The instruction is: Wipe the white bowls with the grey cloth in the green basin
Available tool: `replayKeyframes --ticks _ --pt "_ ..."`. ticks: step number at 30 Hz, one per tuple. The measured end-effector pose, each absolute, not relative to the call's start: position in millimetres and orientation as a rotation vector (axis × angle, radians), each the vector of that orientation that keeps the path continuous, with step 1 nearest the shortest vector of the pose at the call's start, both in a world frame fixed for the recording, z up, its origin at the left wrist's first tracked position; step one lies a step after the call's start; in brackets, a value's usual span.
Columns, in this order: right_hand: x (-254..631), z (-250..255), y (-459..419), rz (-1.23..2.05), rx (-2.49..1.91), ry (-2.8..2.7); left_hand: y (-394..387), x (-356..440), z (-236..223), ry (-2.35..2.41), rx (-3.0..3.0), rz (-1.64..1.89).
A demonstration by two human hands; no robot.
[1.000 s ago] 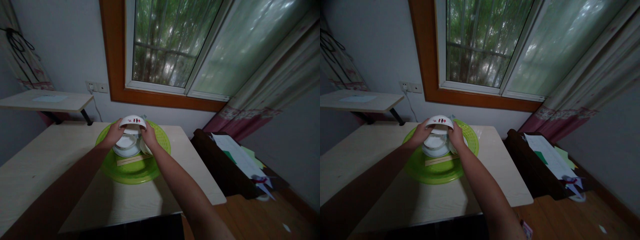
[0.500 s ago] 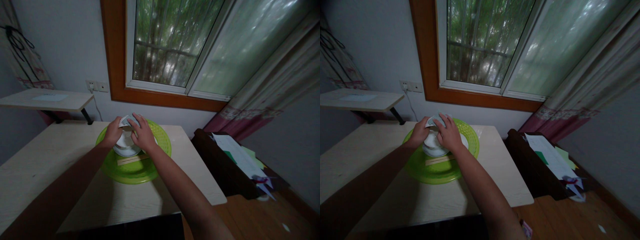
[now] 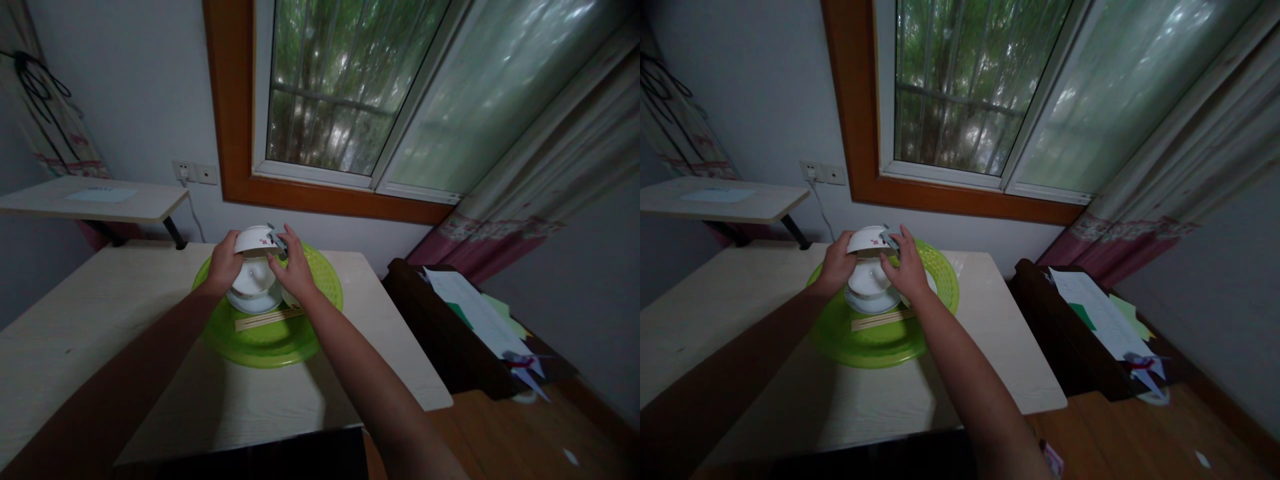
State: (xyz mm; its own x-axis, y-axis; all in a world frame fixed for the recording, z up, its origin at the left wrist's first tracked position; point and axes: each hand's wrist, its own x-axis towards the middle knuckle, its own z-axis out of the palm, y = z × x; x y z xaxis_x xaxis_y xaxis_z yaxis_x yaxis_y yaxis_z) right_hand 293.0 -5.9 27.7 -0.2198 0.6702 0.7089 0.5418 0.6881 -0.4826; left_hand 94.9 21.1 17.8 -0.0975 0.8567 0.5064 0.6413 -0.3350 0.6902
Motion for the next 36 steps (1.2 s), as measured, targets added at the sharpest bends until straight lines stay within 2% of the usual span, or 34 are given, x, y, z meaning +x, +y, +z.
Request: replayKeyframes --ticks 13,27,36 --pt "294.3 8.0 12.3 0.392 -0.984 -1.521 18.7 96.0 21.4 1.743 1.931 1.342" --pt "298.2 10.5 15.4 0.297 -1.014 -1.552 22.6 93.2 17.4 1.709 2.002 1.373" --pt "300.0 20.2 9.0 0.077 -1.058 -1.917 20.6 95.7 17.6 1.684 2.165 1.289"
